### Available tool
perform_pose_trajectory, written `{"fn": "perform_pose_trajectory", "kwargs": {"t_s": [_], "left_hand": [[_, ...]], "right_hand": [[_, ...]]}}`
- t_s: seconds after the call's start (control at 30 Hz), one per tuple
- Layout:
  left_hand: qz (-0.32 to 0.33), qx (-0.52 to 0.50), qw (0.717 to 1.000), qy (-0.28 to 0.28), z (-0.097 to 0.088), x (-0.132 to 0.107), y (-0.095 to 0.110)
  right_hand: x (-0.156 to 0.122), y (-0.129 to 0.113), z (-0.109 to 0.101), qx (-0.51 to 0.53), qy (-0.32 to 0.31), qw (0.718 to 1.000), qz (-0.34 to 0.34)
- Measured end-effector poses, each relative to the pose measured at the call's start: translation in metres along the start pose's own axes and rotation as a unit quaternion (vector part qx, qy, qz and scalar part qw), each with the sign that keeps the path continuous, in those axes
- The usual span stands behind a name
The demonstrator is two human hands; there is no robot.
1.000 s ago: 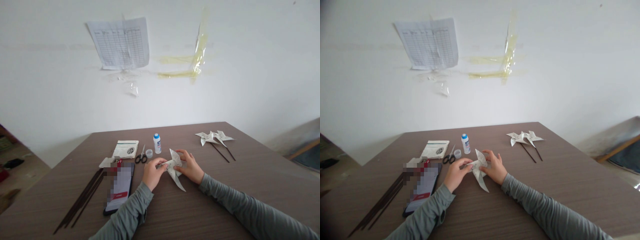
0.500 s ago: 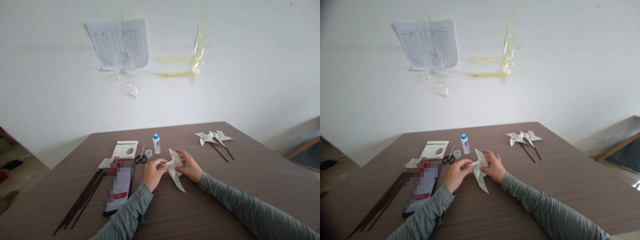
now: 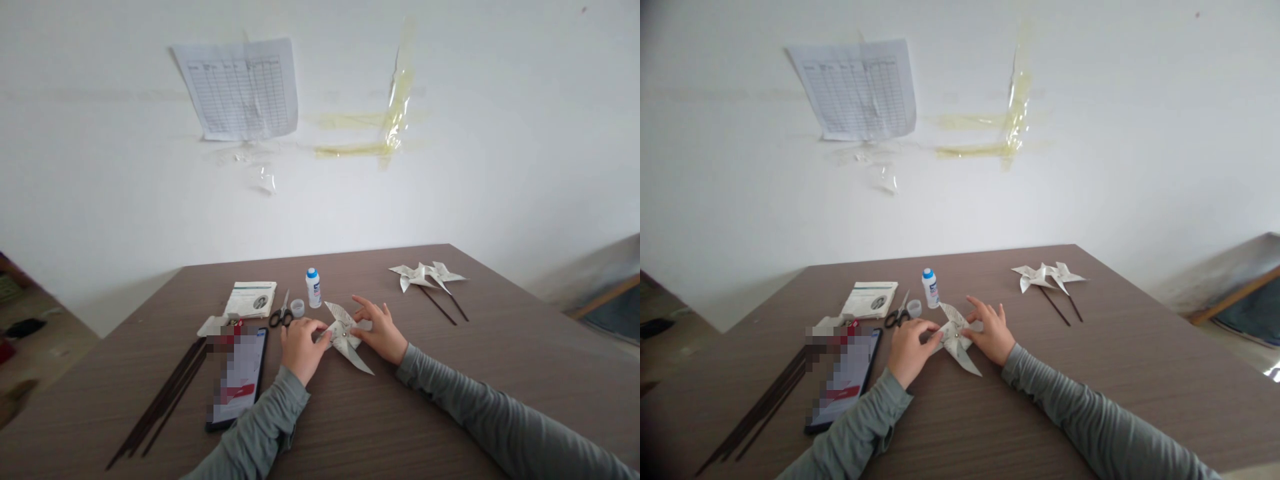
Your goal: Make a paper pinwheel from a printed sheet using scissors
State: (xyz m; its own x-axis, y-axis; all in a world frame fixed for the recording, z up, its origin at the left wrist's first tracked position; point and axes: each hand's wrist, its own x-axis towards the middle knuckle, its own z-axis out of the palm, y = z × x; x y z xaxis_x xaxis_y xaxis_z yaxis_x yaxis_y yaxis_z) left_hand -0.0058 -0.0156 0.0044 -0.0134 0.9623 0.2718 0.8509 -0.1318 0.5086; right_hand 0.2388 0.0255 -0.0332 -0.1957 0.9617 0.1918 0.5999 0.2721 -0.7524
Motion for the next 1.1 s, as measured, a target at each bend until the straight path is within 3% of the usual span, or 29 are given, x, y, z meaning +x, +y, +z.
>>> {"fn": "perform_pose_trajectory", "kwargs": {"t_s": [0.23,0.6,0.73,0.93,1.1], "left_hand": [[-0.028,0.070,0.995,-0.061,-0.011,0.000,0.006],[0.012,0.090,0.995,-0.038,-0.003,0.000,-0.010],[0.040,0.106,0.993,-0.044,-0.002,-0.006,-0.023],[0.103,0.125,0.986,-0.032,0.005,-0.020,-0.058],[0.115,0.144,0.982,-0.026,0.009,-0.028,-0.076]], "right_hand": [[-0.003,0.003,-0.003,-0.048,-0.014,0.997,-0.050],[-0.004,0.015,-0.001,-0.068,0.007,0.995,-0.078],[-0.006,0.028,-0.001,-0.080,0.038,0.989,-0.117],[-0.017,0.043,-0.003,-0.135,0.101,0.968,-0.183],[-0.027,0.047,-0.013,-0.166,0.103,0.953,-0.232]]}}
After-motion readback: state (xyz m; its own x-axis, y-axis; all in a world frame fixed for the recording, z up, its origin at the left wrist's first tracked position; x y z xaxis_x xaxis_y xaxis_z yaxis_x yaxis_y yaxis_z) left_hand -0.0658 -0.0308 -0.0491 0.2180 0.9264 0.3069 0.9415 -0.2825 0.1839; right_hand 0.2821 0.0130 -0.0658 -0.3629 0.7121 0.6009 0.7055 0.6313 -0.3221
